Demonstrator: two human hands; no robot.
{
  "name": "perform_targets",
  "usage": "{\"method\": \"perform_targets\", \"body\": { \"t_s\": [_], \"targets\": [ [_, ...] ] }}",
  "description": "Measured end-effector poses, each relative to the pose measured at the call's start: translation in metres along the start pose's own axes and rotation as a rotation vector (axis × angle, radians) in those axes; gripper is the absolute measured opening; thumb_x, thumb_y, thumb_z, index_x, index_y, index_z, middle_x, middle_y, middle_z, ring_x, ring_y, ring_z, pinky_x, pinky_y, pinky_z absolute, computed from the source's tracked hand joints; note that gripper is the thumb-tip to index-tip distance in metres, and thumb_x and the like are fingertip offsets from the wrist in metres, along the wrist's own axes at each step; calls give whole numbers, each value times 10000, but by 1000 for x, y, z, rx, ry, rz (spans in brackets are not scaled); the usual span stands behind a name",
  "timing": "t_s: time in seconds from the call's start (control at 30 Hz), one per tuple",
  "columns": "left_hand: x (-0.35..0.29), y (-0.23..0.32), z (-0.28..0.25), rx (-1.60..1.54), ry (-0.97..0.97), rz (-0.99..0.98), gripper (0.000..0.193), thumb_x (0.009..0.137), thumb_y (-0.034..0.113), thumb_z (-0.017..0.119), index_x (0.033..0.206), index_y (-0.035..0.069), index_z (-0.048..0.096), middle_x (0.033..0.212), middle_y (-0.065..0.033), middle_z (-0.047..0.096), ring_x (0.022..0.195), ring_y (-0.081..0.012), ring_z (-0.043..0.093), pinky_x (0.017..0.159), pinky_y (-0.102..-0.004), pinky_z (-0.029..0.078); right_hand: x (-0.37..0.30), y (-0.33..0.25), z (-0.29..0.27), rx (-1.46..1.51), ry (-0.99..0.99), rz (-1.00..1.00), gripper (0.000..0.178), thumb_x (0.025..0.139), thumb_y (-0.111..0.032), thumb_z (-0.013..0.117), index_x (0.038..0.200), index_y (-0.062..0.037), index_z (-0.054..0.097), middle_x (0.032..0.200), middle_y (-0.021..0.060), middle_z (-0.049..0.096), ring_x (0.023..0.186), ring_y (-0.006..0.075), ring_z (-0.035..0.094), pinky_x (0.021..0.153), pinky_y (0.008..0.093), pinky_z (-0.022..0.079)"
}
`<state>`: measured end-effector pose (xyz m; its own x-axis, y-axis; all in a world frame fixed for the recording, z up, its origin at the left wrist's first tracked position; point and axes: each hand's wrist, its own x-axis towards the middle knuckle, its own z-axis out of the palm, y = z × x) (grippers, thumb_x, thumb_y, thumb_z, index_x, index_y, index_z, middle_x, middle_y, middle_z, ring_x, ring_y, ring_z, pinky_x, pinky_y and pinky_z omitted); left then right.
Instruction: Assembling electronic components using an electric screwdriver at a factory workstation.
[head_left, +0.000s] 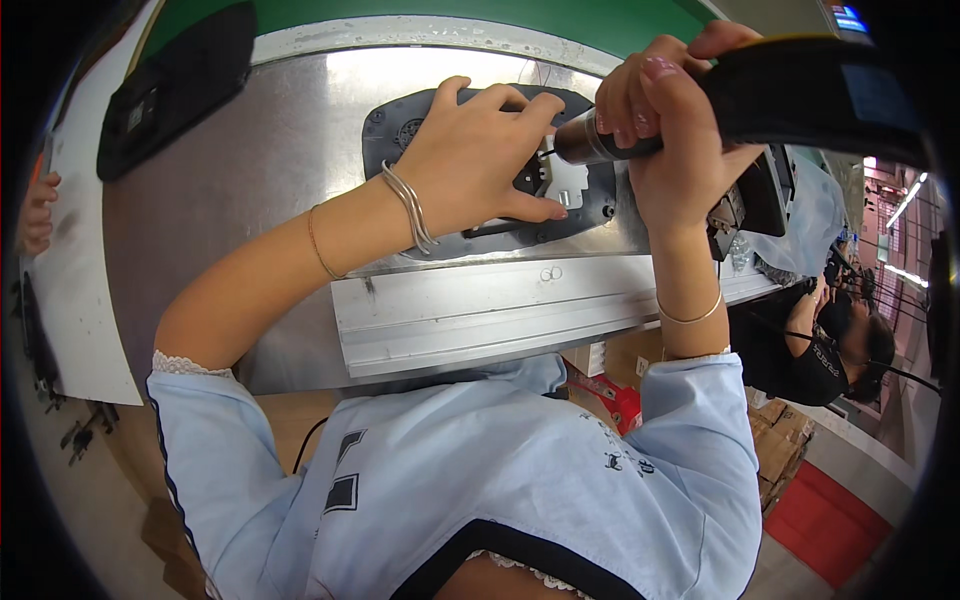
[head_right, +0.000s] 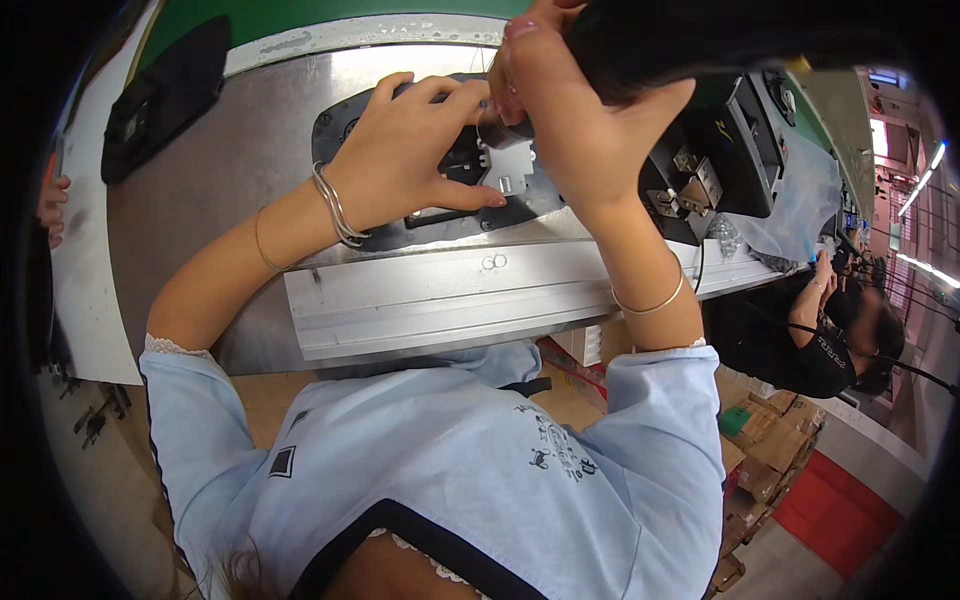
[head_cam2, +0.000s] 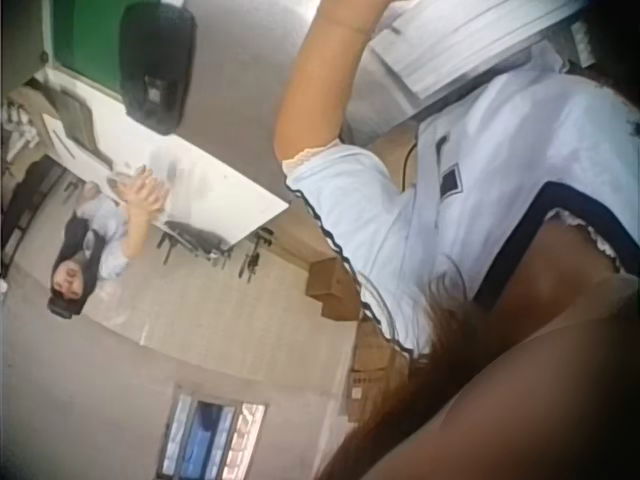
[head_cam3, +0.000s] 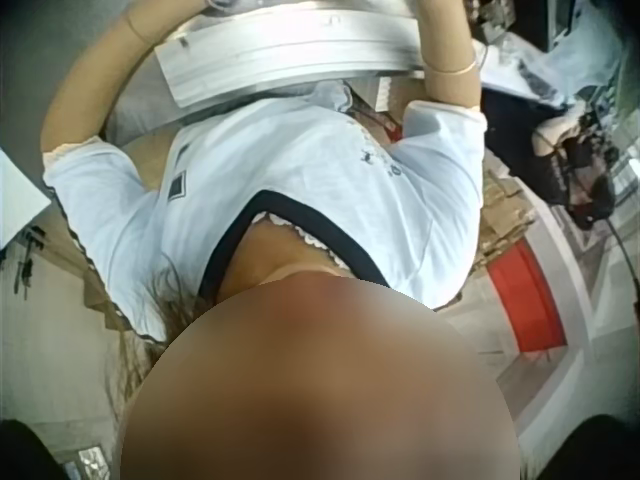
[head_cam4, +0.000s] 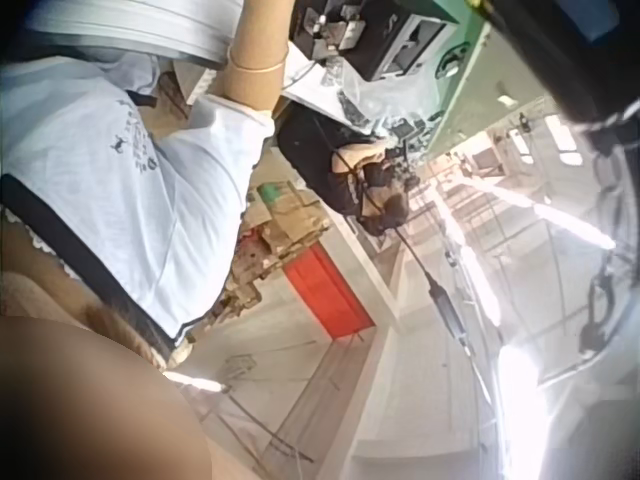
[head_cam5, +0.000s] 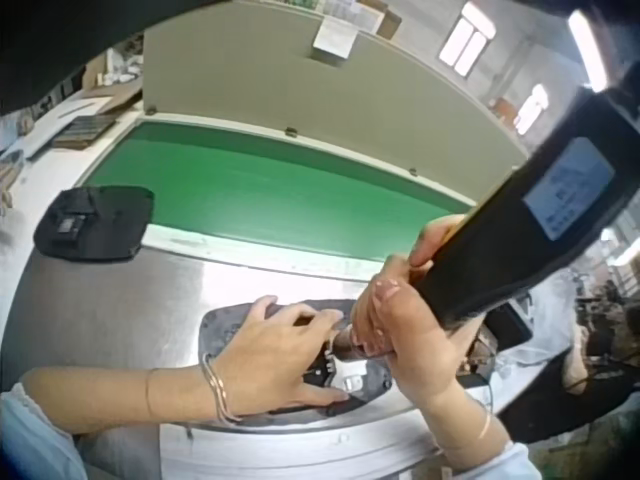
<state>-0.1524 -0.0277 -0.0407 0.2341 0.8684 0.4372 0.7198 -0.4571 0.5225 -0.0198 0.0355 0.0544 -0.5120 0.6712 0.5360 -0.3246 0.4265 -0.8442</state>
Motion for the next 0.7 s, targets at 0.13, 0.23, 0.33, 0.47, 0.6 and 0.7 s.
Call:
{"method": "perform_targets", "body": {
  "t_s": [0.13, 0.23, 0.33, 0.47, 0.6, 0.7],
  "targets": [
    [3, 2, -3, -22, -85, -33, 782, 692, 551, 756, 1253, 79, 485, 1055, -44, 673, 1150, -247, 533, 1026, -534, 292, 5, -16, 26, -26, 266, 180, 320, 827, -15, 596, 1033, -66, 356, 589, 20, 425, 413, 109, 429, 410, 253, 400],
    [3, 0, 3, -19, -68, -29, 785, 694, 554, 752, 1259, 78, 484, 1081, -44, 673, 1157, -248, 530, 1030, -531, 290, 6, -31, 23, 5, 238, 188, 336, 835, -5, 598, 1066, -54, 359, 598, 20, 432, 427, 108, 439, 420, 253, 404],
    [2, -3, 2, -6, -20, -2, 783, 691, 553, 753, 1254, 74, 495, 1060, -35, 679, 1149, -239, 542, 1014, -562, 300, -7, -47, -13, -121, 61, -24, 411, 859, -27, 469, 1265, -4, 407, 600, 41, 399, 439, 158, 432, 441, 330, 404],
    [5, -1, 1, -18, -25, 21, 756, 689, 549, 753, 1229, 72, 522, 1063, -55, 685, 1135, -245, 553, 1019, -558, 303, -24, -92, -68, -196, 135, -149, 313, 840, -8, 468, 1146, -69, 495, 598, 35, 390, 487, 159, 410, 500, 318, 394],
    [5, 0, -4, 1, -55, 11, 774, 686, 548, 756, 1241, 68, 509, 1098, -57, 683, 1141, -249, 549, 1023, -546, 311, -38, -102, -110, -344, 322, -96, 256, 836, -13, 492, 1073, -107, 511, 606, 28, 386, 509, 157, 407, 542, 315, 389],
    [3, 1, -5, 18, -63, 5, 785, 686, 546, 758, 1253, 69, 497, 1106, -56, 682, 1146, -252, 544, 1026, -538, 313, -43, -98, -121, -376, 395, -53, 227, 841, -23, 503, 1043, -126, 518, 610, 26, 383, 535, 154, 422, 574, 318, 387]
  ]
}}
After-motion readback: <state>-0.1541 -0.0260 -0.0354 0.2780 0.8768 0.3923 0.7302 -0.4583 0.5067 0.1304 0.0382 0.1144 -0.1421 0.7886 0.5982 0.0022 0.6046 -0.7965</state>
